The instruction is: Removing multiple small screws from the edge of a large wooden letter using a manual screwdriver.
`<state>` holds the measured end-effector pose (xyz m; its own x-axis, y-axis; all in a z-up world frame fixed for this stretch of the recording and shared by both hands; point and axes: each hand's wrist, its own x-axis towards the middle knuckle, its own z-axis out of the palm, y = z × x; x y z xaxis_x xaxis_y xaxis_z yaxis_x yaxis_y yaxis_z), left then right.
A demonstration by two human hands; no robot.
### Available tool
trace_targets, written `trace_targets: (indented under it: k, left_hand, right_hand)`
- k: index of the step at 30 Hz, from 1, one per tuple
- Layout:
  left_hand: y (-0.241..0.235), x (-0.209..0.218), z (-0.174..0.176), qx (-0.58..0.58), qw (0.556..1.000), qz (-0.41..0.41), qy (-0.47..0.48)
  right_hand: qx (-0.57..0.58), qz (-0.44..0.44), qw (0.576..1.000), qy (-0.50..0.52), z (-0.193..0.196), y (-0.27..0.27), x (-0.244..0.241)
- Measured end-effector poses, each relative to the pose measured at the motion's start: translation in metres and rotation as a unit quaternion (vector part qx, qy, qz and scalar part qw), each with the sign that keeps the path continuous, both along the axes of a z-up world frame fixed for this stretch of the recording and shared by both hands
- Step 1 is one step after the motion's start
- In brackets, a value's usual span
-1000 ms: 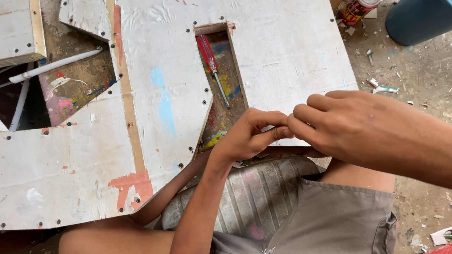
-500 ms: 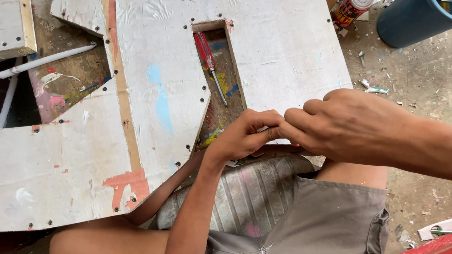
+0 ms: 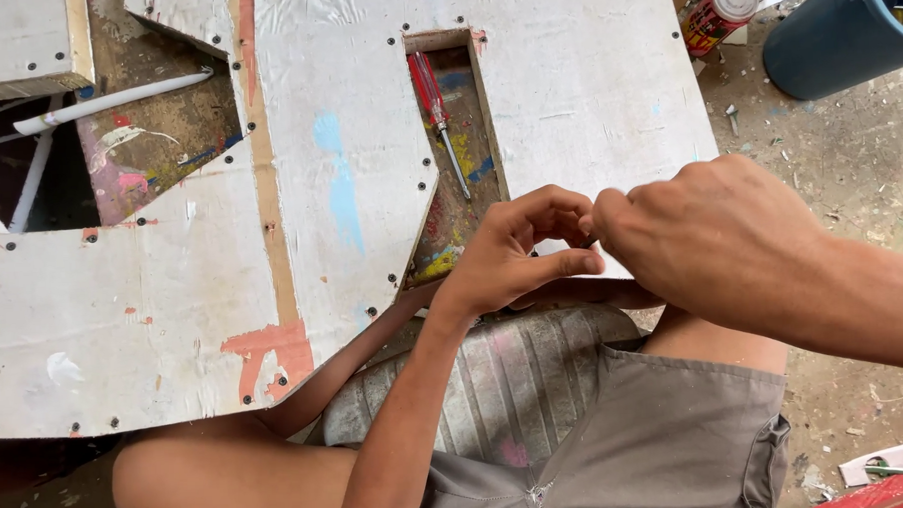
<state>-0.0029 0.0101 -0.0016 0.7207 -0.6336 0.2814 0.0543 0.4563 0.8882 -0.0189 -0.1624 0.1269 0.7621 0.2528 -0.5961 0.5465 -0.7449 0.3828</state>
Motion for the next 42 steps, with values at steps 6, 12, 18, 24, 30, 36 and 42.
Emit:
trace_targets:
  k: [6,12,18,24,30,36,42]
  left_hand:
    - [-0.02,-0.008,-0.014,0.021,0.996,0.081,-0.027]
    - [-0.013,-0.007,-0.009,0.063,0.996,0.05,-0.048]
    - [-0.008,-0.001,-0.003,0.074,0.994,0.006,-0.081]
    - [-0.005,0.006,0.001,0.107,0.986,-0.012,-0.127]
    - [-0.005,0.008,0.007,0.108,0.984,-0.042,-0.135]
    - [-0.002,0.009,0.004,0.092,0.989,-0.084,-0.08]
    - [-0.013,-0.001,0.003,0.094,0.995,0.004,-0.023]
  right_hand:
    - [0.019,-0.193,0.981,0.022,0.013,0.012,0.0]
    - [0.102,-0.285,0.951,0.068,0.023,0.02,0.009]
    - [0.077,-0.178,0.979,0.06,0.019,0.015,0.006]
    - [0.165,0.042,0.984,0.057,0.019,-0.01,-0.001]
    - [0.18,0.363,0.911,-0.082,-0.005,-0.038,0.003]
    - [0.184,0.216,0.958,-0.032,-0.016,-0.046,-0.005]
    - [0.209,-0.012,0.977,-0.031,-0.019,-0.05,-0.007]
